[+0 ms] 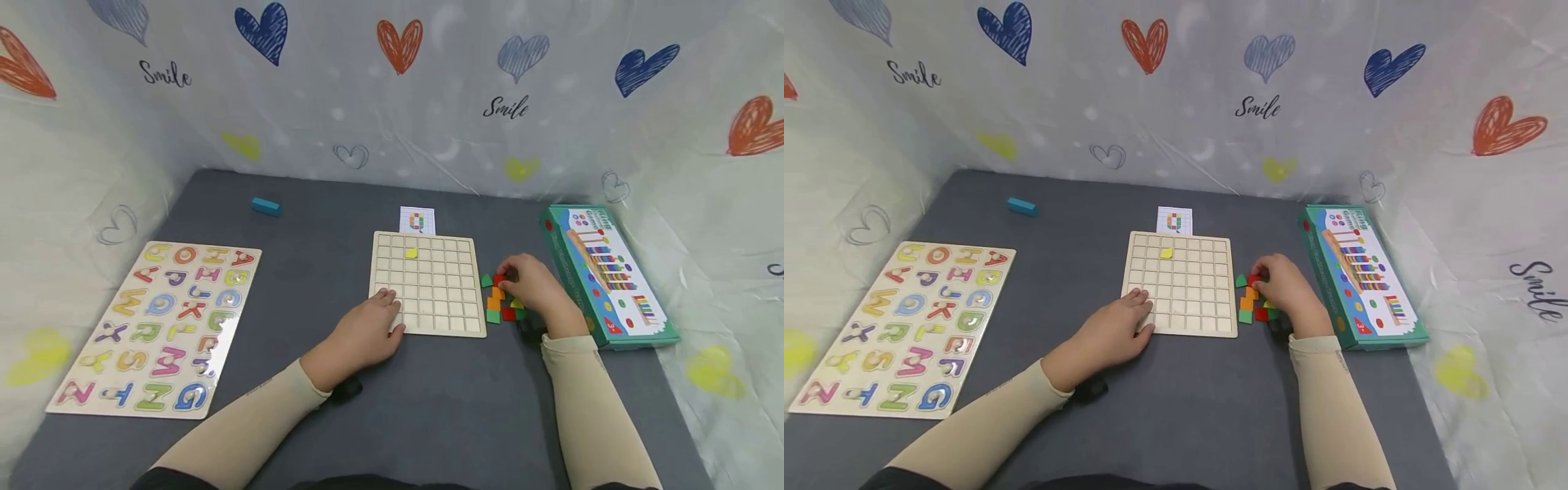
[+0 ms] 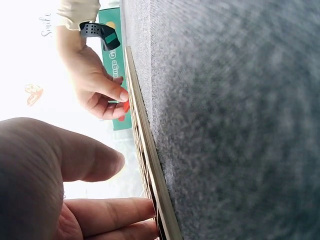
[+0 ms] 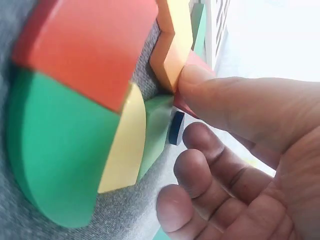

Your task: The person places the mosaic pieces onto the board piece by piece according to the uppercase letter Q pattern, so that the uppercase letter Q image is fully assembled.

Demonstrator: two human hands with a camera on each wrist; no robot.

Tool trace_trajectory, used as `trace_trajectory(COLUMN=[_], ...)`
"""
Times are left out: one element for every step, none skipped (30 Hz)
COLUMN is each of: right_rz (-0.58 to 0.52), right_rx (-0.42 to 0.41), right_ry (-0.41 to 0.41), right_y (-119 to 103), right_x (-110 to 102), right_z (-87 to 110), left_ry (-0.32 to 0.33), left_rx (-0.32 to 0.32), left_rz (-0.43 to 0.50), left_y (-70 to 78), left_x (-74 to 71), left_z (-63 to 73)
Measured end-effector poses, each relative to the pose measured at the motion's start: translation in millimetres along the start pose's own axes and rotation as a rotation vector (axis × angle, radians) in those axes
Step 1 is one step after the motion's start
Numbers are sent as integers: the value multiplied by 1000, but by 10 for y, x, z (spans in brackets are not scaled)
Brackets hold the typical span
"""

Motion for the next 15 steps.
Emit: trace_trajectory(right_rz=[3, 4, -3, -10, -20, -29, -38, -47, -52, -54, -54, -52, -52, -51, -53], right_rx=[-3, -8, -9, -7, -7, -8, -12, -16, -20, -30, -42, -54, -67, -78, -88], right_ry=[9, 15, 16, 13, 7, 1, -4, -7, -5, 3, 16, 33, 51, 68, 83], right_y=[-13, -23, -32, -25, -24, -26, -30, -34, -46, -64, -92, -122, -160, -203, -259], right_x=[-3, -8, -7, -2, 3, 6, 5, 1, -7, -25, -52, -82, -116, -150, -182], right_z=[4, 7, 12, 21, 32, 41, 48, 53, 61, 65, 70, 68, 64, 56, 45], left_ry=[2, 4, 6, 4, 6, 7, 7, 5, 4, 5, 7, 6, 7, 10, 16], left_rx=[1, 5, 8, 11, 14, 16, 17, 19, 20, 22, 24, 24, 25, 25, 24], left_rz=[2, 1, -1, -2, -2, -6, -11, -15, -21, -27, -32, -38, -42, -45, -46], left_y=[4, 9, 13, 21, 29, 34, 36, 39, 41, 42, 43, 42, 40, 38, 33], left_x=[-11, -21, -32, -32, -39, -41, -42, -41, -37, -33, -33, -25, -19, -17, -17], left_z=[4, 8, 11, 8, 6, 5, 4, 4, 7, 11, 16, 23, 30, 38, 44])
Point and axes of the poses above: each hand's wrist, its own z-axis away from the middle knuckle, its own x-axis out of the palm, y = z × x, the point moved 9 cm from there along -z, towards the middle knuckle, and after that the axes turned 2 degrees about z, right-handed, at the moved point
